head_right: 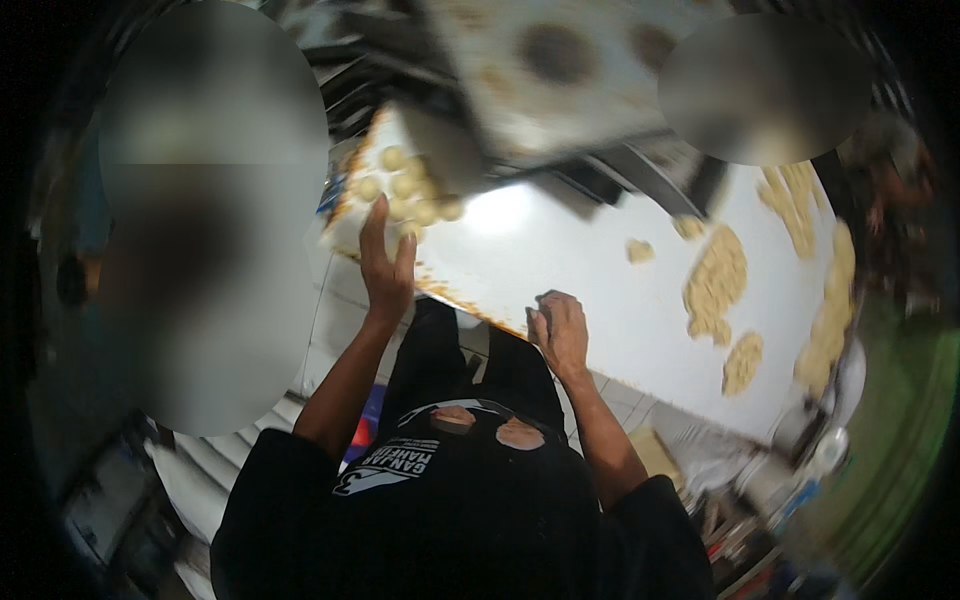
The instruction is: The person moves a stack of metal trays and then uses both hands to roll portions of dough into small, round balls on a white table.
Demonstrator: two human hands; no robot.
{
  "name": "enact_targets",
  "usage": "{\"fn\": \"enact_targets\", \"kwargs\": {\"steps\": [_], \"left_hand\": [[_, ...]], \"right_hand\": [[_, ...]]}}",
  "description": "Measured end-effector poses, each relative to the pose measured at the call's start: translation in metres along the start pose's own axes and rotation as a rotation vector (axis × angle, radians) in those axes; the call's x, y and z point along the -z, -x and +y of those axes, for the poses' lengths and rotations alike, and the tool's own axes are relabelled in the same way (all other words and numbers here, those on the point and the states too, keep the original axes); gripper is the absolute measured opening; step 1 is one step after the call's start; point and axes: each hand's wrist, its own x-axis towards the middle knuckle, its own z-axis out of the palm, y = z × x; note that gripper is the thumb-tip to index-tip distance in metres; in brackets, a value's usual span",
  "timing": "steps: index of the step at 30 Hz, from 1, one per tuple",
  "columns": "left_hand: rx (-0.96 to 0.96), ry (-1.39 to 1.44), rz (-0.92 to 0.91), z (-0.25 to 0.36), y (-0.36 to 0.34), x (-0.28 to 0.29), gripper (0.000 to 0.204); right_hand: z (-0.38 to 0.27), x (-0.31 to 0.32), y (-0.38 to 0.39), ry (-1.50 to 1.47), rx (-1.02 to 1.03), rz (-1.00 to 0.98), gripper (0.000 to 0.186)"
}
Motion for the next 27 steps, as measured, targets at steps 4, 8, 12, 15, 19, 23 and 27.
{"fn": "enact_targets", "kwargs": {"steps": [4,8,12,15,19,23,27], "left_hand": [[-0.131,0.24,-0.423,0.048,0.048,-0.094,0.051],[-0.282,0.142,-0.592,0.113,0.069,-0.22,0.051],[-0.611,-0.171,-0.45,0.153,0.056,-0.325,0.049],[-0.494,-0.154,-0.479,0.135,0.052,-0.345,0.025],[-0.299,-0.199,-0.576,0.167,0.077,-0.287,0.022],[-0.467,-0.322,-0.713,0.106,0.128,-0.208,0.026],[-0.204,-0.232,-0.632,0.105,0.121,-0.176,0.022]], "right_hand": [[0.057,0.026,0.041,0.05,-0.002,0.095,0.02],[0.108,0.06,0.08,-0.101,-0.158,0.131,0.016],[0.174,0.094,0.126,-0.145,-0.276,0.191,0.012],[0.217,0.124,0.142,-0.161,-0.559,0.266,0.02],[0.265,0.157,0.133,-0.28,-0.851,0.502,0.033],[0.271,0.14,0.073,-0.003,-0.643,0.718,0.035],[0.278,0.119,0.058,0.01,-0.697,0.662,0.027]]}}
